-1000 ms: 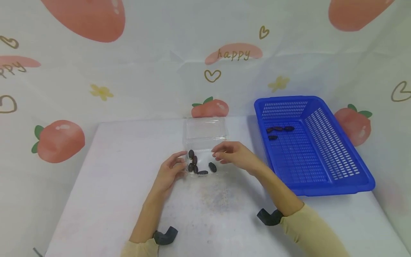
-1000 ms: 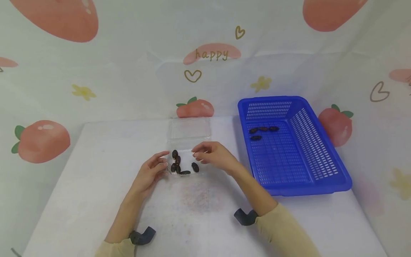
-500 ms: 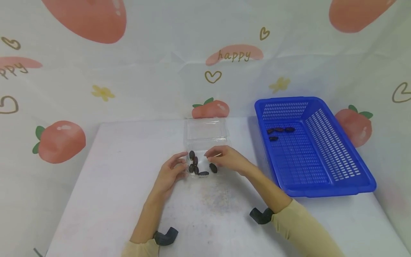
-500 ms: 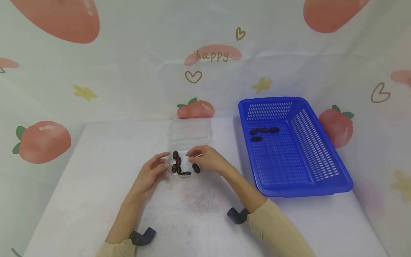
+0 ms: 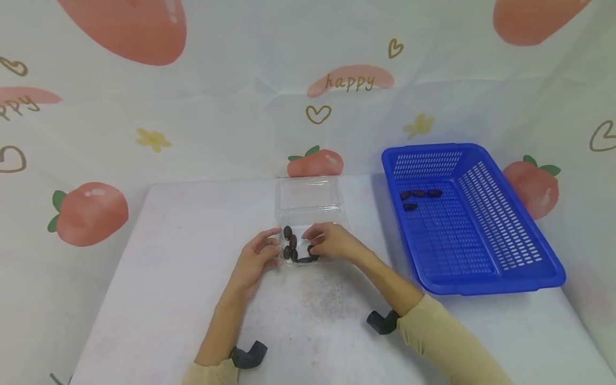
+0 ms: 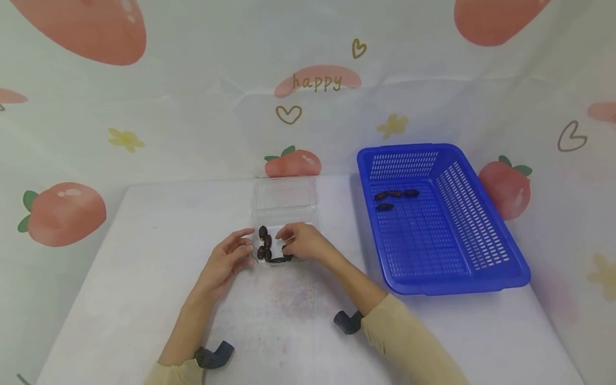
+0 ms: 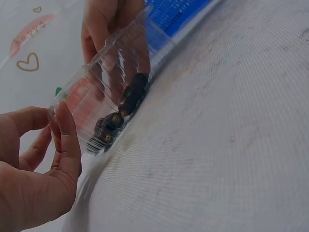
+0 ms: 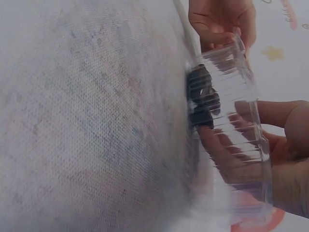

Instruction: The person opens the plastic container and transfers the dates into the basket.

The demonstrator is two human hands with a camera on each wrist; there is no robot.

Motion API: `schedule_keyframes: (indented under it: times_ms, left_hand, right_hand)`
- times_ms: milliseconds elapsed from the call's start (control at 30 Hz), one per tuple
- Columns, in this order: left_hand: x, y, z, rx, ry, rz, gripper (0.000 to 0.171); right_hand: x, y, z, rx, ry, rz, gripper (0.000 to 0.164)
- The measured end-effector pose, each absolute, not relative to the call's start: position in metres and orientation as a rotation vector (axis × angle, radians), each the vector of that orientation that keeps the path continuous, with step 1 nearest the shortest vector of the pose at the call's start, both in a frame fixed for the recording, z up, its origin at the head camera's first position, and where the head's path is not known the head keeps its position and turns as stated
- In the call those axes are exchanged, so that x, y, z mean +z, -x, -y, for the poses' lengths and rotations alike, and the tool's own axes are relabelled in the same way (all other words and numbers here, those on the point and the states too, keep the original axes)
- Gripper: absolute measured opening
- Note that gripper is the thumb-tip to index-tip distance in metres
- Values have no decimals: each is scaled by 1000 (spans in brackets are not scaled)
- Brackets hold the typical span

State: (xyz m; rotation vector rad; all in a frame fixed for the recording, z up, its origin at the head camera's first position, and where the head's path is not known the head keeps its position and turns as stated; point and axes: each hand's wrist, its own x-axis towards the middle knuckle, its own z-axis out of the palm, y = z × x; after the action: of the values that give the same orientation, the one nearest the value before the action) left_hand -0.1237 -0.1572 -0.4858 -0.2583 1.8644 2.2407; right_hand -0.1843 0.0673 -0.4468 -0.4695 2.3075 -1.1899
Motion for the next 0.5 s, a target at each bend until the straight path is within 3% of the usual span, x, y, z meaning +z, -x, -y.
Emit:
schedule_keyframes:
  times_ms: [200,500]
  left_hand:
    - [-487,123,158,2252,259,-1847,47]
    - [-486,123,156,2261,262,-1842,47]
  right_hand:
    - [-450,187,-59,-998,568,-2375,36]
    - [-453,189,-55,-882,629,-2406,27]
